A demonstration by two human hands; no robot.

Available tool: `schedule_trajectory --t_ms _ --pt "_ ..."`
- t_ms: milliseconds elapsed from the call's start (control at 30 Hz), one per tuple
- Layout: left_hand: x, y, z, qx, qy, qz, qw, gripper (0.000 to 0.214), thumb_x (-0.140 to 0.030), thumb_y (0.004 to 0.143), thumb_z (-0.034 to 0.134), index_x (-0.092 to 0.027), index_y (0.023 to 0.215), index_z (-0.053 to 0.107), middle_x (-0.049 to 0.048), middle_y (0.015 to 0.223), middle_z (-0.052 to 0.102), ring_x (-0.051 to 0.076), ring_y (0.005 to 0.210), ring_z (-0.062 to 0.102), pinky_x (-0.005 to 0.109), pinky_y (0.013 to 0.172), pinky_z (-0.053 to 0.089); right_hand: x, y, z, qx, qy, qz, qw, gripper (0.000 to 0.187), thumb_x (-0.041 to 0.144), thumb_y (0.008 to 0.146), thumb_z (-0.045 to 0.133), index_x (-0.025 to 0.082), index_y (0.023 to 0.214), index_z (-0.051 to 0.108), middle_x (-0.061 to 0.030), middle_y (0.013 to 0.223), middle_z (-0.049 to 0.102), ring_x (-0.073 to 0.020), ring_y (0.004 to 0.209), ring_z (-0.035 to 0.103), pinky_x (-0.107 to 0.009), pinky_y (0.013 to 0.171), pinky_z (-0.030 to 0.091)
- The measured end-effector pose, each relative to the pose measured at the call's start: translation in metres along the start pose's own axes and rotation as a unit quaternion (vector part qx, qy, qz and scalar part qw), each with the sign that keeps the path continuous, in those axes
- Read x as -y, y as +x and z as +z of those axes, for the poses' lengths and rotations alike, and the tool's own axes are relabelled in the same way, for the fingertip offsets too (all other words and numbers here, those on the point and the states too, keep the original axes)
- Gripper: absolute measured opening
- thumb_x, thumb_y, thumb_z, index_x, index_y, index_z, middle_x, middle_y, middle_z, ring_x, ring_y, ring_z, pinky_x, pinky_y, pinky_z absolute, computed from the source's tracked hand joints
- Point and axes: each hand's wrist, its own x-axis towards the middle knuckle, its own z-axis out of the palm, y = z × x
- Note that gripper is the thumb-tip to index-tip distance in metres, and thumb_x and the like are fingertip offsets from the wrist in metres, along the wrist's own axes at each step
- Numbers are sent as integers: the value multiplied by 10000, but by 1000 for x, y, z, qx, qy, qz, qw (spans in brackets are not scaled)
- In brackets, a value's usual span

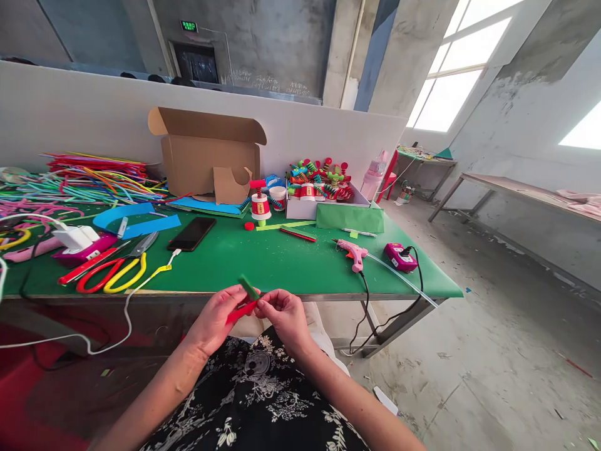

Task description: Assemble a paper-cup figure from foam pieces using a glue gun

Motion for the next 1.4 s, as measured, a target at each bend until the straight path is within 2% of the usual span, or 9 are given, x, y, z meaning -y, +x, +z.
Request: schedule_trajectory --t_ms 67,133,267,367,467,600,800,1000,1400 --pt "2 1 -3 -33 -23 2 999 307 -408 589 800 -146 733 733 48 726 697 162 718 609 256 670 466 1 0 0 -16 22 2 1000 318 456 606 847 190 664 682 -1 616 672 -134 581 587 -273 632 491" --pt "3 1 -7 -39 -30 -18 999 286 -322 538 805 -140 745 731 46 729 695 146 675 587 246 623 449 2 1 0 -36 51 3 998 300 431 603 851 190 668 686 0 615 674 -132 581 593 -270 643 500" --pt "4 -4 -4 23 -12 -36 999 351 -186 495 822 -167 829 715 20 785 706 129 709 580 228 657 440 5 1 1 -63 110 5 992 317 405 558 882 180 656 681 8 602 668 -115 571 592 -249 637 502" --pt "8 -6 4 32 15 13 999 306 -272 573 841 -192 822 682 -9 805 691 125 749 575 218 681 433 5 0 3 -57 124 14 991 326 389 538 898 173 652 682 8 607 677 -108 571 597 -242 638 505" --pt "13 -2 9 -19 44 62 997 295 -366 579 840 -181 685 637 -41 652 614 97 617 494 211 601 392 3 0 3 -39 126 27 991 322 377 550 899 173 662 677 0 625 695 -116 593 624 -248 659 516" --pt "17 4 9 -48 72 85 993 305 -392 555 829 -174 621 626 -39 582 573 104 593 479 217 577 375 3 1 1 -5 142 40 989 339 366 548 906 171 691 668 -8 658 714 -126 617 654 -258 681 529" --pt "13 1 8 -55 103 84 990 280 -378 546 807 -170 599 628 -23 587 594 112 598 484 216 573 381 5 2 1 18 140 73 987 370 423 545 902 144 715 728 -9 614 702 -105 593 646 -233 687 522" --pt "11 0 10 -56 95 71 991 268 -372 544 793 -172 584 619 -30 567 569 111 585 477 218 565 375 3 3 1 12 167 96 981 373 437 533 905 150 699 733 -9 574 692 -113 567 645 -245 663 517" --pt "12 -1 11 -42 63 59 995 249 -350 540 796 -175 578 623 -19 582 615 125 618 527 232 623 398 1 3 2 1 156 72 985 369 449 524 905 165 676 724 -2 606 684 -125 587 627 -288 703 542"
